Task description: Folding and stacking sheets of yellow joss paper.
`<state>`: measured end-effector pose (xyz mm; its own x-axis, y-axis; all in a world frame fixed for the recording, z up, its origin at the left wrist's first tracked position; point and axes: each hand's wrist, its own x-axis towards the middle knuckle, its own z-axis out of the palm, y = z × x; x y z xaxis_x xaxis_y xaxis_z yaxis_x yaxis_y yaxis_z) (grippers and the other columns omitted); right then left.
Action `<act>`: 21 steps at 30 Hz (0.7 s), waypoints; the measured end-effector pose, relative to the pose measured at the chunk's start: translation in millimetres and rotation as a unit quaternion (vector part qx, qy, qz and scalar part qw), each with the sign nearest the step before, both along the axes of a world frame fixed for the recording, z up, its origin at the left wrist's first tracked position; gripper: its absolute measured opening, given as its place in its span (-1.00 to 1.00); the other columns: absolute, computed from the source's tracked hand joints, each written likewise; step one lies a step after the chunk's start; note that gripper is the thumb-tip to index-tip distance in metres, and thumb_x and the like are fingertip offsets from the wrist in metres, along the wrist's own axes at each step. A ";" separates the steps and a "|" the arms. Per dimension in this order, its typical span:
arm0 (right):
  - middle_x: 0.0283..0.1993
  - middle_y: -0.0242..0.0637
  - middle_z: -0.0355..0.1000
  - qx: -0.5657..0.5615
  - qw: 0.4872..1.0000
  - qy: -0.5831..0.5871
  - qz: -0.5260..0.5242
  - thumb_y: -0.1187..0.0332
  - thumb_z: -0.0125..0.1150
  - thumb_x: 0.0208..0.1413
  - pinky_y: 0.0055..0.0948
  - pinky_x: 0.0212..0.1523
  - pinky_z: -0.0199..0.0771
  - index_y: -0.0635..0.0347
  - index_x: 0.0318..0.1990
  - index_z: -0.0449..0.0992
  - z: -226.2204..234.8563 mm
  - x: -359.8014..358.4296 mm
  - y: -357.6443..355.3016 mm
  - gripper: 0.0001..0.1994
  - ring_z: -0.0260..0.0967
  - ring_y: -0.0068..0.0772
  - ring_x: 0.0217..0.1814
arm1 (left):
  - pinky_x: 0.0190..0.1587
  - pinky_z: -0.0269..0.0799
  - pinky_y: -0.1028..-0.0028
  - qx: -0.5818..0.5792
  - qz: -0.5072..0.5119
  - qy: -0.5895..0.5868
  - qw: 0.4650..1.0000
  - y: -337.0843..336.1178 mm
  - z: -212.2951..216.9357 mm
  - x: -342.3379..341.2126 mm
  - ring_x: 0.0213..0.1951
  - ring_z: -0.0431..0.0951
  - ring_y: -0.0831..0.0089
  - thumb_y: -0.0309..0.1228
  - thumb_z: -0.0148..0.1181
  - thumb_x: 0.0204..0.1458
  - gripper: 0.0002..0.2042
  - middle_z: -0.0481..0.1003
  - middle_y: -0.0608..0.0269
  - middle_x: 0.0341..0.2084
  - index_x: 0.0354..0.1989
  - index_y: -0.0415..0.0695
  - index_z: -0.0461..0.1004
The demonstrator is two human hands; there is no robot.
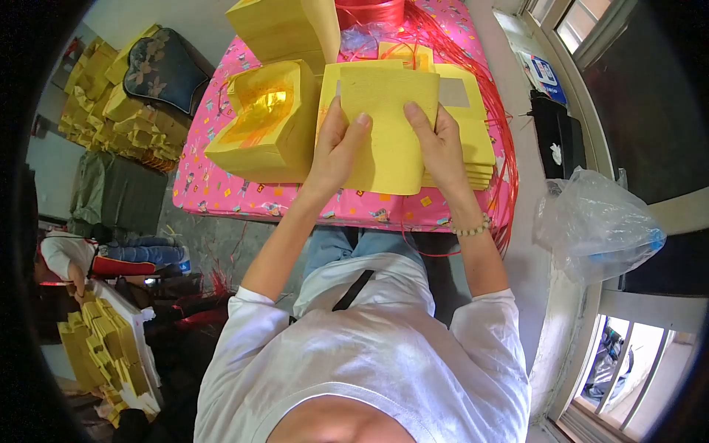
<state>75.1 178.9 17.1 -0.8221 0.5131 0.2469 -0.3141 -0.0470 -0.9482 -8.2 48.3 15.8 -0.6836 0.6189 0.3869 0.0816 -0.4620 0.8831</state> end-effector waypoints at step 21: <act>-0.41 -0.41 0.51 0.020 0.994 -0.109 0.019 0.22 0.12 0.22 -0.70 -0.59 0.32 0.30 -0.24 0.55 -1.8 40.2 4.0 -0.73 0.35 -0.75 -0.54 | 0.00 0.30 0.54 -0.111 -0.049 -0.010 0.993 -17.8 12.5 3.9 -0.06 0.38 0.59 -0.48 -0.09 0.23 -0.70 0.40 0.24 -0.07 0.12 -0.22 0.20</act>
<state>115.2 182.9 15.3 -0.8771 0.4737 0.0796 -0.0988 -0.0156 -0.9950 -4.4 30.5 28.3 -0.6214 0.7518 0.2205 0.0271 -0.2607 0.9651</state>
